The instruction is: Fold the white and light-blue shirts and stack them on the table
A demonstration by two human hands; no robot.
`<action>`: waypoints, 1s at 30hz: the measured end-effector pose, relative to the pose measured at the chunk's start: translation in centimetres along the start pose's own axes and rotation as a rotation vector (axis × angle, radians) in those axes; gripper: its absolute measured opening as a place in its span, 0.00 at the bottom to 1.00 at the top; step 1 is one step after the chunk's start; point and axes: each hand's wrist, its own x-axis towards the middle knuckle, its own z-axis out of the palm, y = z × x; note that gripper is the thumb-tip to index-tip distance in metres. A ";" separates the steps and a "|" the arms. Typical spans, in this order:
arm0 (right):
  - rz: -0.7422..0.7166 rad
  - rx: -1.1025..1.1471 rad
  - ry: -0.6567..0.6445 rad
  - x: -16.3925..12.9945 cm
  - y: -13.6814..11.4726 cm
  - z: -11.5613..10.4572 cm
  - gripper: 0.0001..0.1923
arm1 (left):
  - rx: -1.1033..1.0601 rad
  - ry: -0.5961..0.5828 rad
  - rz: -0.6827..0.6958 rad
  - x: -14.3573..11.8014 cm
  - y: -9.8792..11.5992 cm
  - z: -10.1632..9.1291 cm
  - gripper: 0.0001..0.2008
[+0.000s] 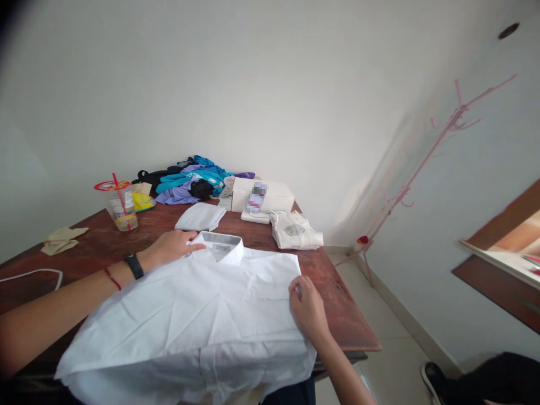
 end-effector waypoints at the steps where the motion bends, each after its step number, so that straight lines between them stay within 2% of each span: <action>1: -0.035 -0.001 0.014 0.9 -0.8 0.2 0.06 | 0.041 0.040 -0.005 0.6 -0.7 -0.7 0.27; 5: -0.139 -0.008 0.057 4.6 -3.2 2.0 0.07 | 0.156 0.155 -0.029 2.8 -3.3 -2.7 0.28; 9: -0.141 -0.031 -0.031 6.5 -3.2 4.5 0.07 | 0.182 0.135 -0.043 2.8 -4.2 -2.1 0.20; 12: -0.113 -0.095 -0.115 6.2 -2.2 5.3 0.08 | 0.196 0.147 -0.001 1.4 -3.2 -0.9 0.18; 15: -0.109 -0.148 -0.155 5.9 -1.7 5.1 0.13 | 0.121 0.099 0.174 -0.5 -1.3 -0.1 0.16; 18: -0.088 -0.067 -0.205 6.6 -1.9 4.9 0.18 | 0.022 0.029 0.355 -1.6 0.7 0.4 0.14; 20: -0.051 0.045 -0.224 7.6 -2.2 5.2 0.22 | -0.021 0.013 0.408 -1.4 1.7 0.8 0.16; 23: 0.042 0.253 -0.251 9.5 -2.6 5.8 0.28 | -0.069 0.017 0.393 -0.3 2.9 2.0 0.18; 26: 0.134 0.422 -0.277 11.1 -3.2 6.0 0.33 | -0.092 0.060 0.304 0.8 3.9 3.6 0.21; 28: 0.064 0.400 -0.256 11.8 -3.7 5.9 0.34 | -0.100 0.119 0.238 1.1 4.4 4.6 0.22; 30: -0.100 0.276 -0.207 12.2 -3.9 5.7 0.32 | -0.131 0.177 0.201 1.1 4.5 5.4 0.23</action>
